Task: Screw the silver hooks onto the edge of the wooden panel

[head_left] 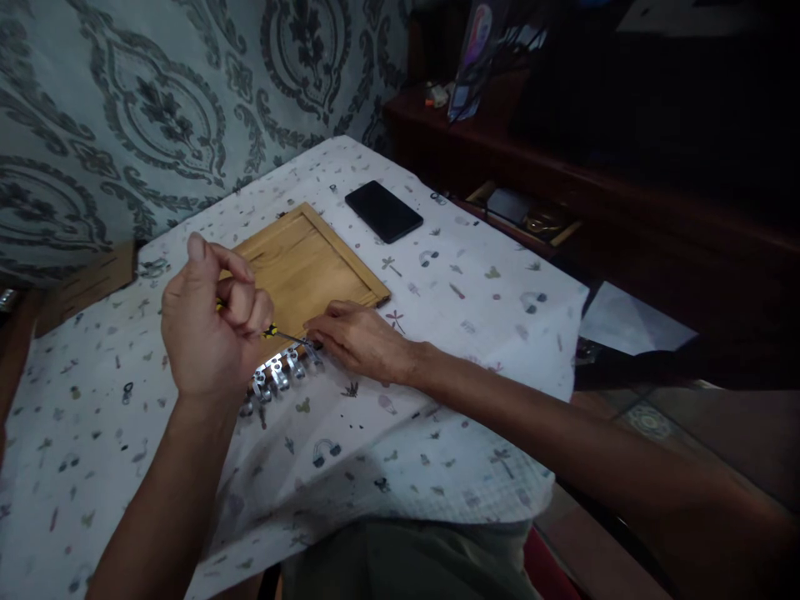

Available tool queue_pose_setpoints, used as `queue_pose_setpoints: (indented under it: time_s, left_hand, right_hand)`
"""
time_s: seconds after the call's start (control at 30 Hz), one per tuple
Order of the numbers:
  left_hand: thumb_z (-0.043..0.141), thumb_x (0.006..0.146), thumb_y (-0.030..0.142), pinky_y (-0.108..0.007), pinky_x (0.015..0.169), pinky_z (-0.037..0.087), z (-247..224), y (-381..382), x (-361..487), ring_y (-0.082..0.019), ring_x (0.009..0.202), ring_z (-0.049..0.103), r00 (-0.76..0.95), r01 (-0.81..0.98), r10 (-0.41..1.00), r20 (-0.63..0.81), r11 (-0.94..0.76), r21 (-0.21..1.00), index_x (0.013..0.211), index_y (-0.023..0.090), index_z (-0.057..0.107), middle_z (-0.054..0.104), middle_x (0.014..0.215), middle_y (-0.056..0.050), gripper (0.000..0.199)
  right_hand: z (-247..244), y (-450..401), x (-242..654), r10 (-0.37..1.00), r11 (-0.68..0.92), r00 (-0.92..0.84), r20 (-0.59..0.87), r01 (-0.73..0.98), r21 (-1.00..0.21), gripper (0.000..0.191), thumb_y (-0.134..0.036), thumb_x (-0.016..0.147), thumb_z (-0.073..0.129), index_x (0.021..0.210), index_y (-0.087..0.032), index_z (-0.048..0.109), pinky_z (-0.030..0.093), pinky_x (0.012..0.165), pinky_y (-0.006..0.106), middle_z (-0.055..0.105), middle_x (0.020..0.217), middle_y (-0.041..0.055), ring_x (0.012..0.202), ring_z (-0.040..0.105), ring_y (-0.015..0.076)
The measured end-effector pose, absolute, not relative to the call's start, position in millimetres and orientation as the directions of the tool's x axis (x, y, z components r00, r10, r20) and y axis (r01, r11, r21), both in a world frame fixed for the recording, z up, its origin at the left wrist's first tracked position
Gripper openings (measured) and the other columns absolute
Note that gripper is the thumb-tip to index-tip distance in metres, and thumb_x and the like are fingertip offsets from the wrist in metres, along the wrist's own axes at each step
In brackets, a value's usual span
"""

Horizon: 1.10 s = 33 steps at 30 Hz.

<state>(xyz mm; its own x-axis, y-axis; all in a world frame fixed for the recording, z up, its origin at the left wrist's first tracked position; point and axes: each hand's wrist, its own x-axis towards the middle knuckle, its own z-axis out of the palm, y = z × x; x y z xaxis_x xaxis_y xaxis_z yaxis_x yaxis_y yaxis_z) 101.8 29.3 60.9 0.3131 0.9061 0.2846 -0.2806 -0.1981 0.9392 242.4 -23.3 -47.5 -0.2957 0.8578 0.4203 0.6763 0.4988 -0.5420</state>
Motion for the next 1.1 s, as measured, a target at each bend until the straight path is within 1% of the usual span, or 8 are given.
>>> queue_pose_setpoints:
  time_s: [0.37, 0.5, 0.6, 0.73, 0.8, 0.9, 1.0, 1.1]
  left_hand:
    - [0.064, 0.097, 0.042, -0.027, 0.039, 0.012, 60.9, 25.0, 104.9, -0.006, 0.036, 0.01, 0.384, -0.267, 0.868, 0.315, -0.222, 0.938, 0.064, 0.018, 0.065, 0.02, 0.042, 0.009, 0.04]
    - [0.061, 0.098, 0.039, -0.026, 0.04, 0.014, 60.6, 26.0, 107.1, -0.007, 0.038, 0.013, 0.465, -0.255, 0.829, 0.31, -0.21, 0.944, 0.07, 0.019, 0.067, 0.021, 0.044, 0.008, 0.035]
    - [0.062, 0.096, 0.032, -0.025, 0.043, 0.02, 61.0, 26.5, 109.0, -0.009, 0.042, 0.022, 0.477, -0.222, 0.82, 0.315, -0.234, 0.946, 0.076, 0.019, 0.068, 0.029, 0.047, 0.006, 0.025]
    - [0.066, 0.09, 0.024, -0.025, 0.048, 0.032, 62.3, 25.0, 112.3, -0.011, 0.053, 0.036, 0.363, -0.172, 0.892, 0.27, -0.221, 0.96, 0.079, 0.019, 0.069, 0.042, 0.06, 0.001, 0.013]
    - [0.067, 0.085, 0.018, -0.024, 0.047, 0.03, 62.6, 23.4, 114.5, -0.01, 0.051, 0.034, 0.341, -0.197, 0.91, 0.237, -0.178, 0.964, 0.078, 0.019, 0.069, 0.039, 0.059, 0.002, 0.007]
    - [0.067, 0.083, 0.016, -0.023, 0.043, 0.018, 62.0, 21.5, 117.9, -0.008, 0.045, 0.023, 0.329, -0.252, 0.913, 0.242, -0.162, 0.954, 0.075, 0.019, 0.067, 0.029, 0.051, 0.006, 0.008]
    - [0.069, 0.088, 0.028, -0.023, 0.039, 0.011, 61.3, 23.3, 118.3, -0.007, 0.041, 0.013, 0.395, -0.266, 0.879, 0.267, -0.169, 0.949, 0.078, 0.018, 0.067, 0.022, 0.047, 0.009, 0.014]
    - [0.07, 0.091, 0.045, -0.022, 0.038, 0.01, 62.1, 29.5, 114.0, -0.005, 0.038, 0.009, 0.597, -0.234, 0.767, 0.236, -0.115, 0.965, 0.085, 0.018, 0.068, 0.017, 0.045, 0.011, 0.028]
  right_hand:
    - [-44.9, -23.6, 241.6, 0.88, 0.466, -0.291, 0.375, 0.679, -0.568, 0.03, -0.021, 0.103, 0.041, 0.108, -0.011, 0.069, 0.041, 0.076, 0.03, 0.058, 0.087, 0.0079, 0.082, 0.053, 0.0195]
    - [-45.3, -23.7, 241.7, 0.873, 0.478, -0.295, 0.388, 0.678, -0.558, 0.033, -0.022, 0.105, 0.04, 0.11, -0.009, 0.069, 0.041, 0.077, 0.03, 0.059, 0.087, 0.009, 0.082, 0.053, 0.0198]
    - [-44.9, -24.6, 242.2, 0.872, 0.477, -0.293, 0.392, 0.685, -0.55, 0.032, -0.022, 0.104, 0.04, 0.11, -0.009, 0.069, 0.042, 0.078, 0.03, 0.059, 0.088, 0.0093, 0.084, 0.053, 0.0203]
    - [-43.3, -25.4, 242.9, 0.876, 0.472, -0.296, 0.381, 0.69, -0.549, 0.03, -0.021, 0.103, 0.042, 0.111, -0.01, 0.069, 0.043, 0.078, 0.031, 0.059, 0.089, 0.0095, 0.085, 0.054, 0.0209]
    - [-42.6, -24.9, 242.7, 0.878, 0.469, -0.299, 0.375, 0.696, -0.544, 0.03, -0.021, 0.103, 0.042, 0.111, -0.01, 0.069, 0.043, 0.079, 0.031, 0.059, 0.089, 0.0095, 0.085, 0.055, 0.0213]
    - [-42.1, -23.9, 242.0, 0.879, 0.468, -0.302, 0.37, 0.703, -0.536, 0.03, -0.021, 0.104, 0.042, 0.11, -0.01, 0.069, 0.043, 0.08, 0.031, 0.058, 0.087, 0.0091, 0.085, 0.054, 0.0214]
    - [-42.3, -23.7, 241.7, 0.877, 0.471, -0.303, 0.373, 0.694, -0.544, 0.032, -0.022, 0.105, 0.039, 0.109, -0.01, 0.068, 0.043, 0.078, 0.031, 0.058, 0.087, 0.0086, 0.083, 0.053, 0.0207]
    - [-43.1, -24.3, 242.0, 0.872, 0.48, -0.301, 0.386, 0.682, -0.551, 0.031, -0.022, 0.104, 0.04, 0.107, -0.01, 0.068, 0.042, 0.076, 0.03, 0.056, 0.085, 0.0077, 0.081, 0.052, 0.0198]
